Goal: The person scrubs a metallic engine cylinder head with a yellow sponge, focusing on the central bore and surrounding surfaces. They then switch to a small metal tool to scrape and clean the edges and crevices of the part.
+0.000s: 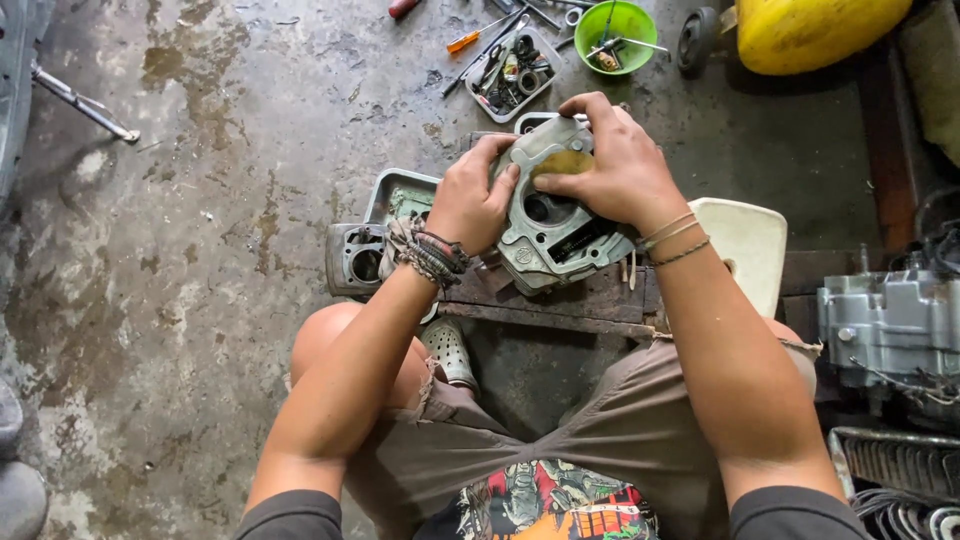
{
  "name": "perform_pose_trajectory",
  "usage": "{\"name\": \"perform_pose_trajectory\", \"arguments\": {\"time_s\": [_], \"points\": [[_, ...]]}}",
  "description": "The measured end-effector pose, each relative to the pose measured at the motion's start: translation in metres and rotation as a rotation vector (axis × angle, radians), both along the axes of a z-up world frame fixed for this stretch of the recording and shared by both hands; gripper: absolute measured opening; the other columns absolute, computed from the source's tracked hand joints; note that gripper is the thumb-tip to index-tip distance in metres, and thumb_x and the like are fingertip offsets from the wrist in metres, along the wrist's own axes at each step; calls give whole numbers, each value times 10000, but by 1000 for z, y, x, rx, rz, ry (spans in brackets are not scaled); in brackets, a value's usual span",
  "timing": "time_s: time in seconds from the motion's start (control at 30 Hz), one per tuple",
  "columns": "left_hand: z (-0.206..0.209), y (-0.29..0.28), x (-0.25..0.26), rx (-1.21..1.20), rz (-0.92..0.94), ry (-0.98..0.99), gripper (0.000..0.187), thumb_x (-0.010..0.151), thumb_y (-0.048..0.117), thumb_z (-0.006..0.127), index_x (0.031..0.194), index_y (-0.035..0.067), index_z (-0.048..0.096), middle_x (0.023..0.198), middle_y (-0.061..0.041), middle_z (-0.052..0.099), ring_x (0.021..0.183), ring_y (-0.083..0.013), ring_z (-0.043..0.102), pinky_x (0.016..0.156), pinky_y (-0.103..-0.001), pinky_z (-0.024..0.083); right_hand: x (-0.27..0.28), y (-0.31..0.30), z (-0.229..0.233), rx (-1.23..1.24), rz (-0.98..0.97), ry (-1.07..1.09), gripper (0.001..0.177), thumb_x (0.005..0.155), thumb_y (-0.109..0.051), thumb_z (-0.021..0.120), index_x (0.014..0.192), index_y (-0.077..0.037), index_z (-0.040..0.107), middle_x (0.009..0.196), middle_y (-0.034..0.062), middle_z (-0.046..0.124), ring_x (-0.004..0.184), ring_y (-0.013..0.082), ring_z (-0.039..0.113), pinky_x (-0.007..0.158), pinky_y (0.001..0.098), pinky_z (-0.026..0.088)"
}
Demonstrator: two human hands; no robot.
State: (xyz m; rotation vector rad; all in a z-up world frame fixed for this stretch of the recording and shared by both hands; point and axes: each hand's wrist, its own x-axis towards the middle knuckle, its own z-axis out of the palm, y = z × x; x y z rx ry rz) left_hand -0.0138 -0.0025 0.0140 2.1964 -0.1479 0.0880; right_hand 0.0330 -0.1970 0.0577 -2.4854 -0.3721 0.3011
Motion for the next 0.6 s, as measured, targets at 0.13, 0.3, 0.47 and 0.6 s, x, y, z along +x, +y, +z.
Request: {"name": "perform_pose_trajectory", "arguments": {"time_s": [0.13,0.3,0.47,0.6], "points": [[-4,6,5,-19,-46,-54,287,976,233,530,1235,122,580,1125,-122,727,992,-300,686,832,-424,522,3,-4,7,32,26,36,733,757,-410,862,1353,-238,471,1291,141,561,1208,328,510,961,474,413],[-7,5,2,-14,-23,-51,275,968,237,537,1222,137,573,1115,-115,727,983,-291,684,832,-416,519,4,-2,3,41,38,105,739,735,-368,839,1353,-248,453,1365,146,524,1287,331,474,1038,460,380],[-10,6,3,-13,-48,-37,285,968,244,539,1228,133,573,1128,-114,721,1003,-301,678,844,-421,506,2,-5,5,60,35,120,731,758,-364,851,1356,-241,450,1332,159,537,1258,326,481,1001,461,403],[-3,10,5,-50,-59,29,296,967,247,535,1243,149,580,1109,-94,724,978,-271,674,835,-396,499,4,-7,19,121,73,261,709,783,-270,784,1394,-267,424,1461,146,447,1294,272,467,1045,409,391]]}}
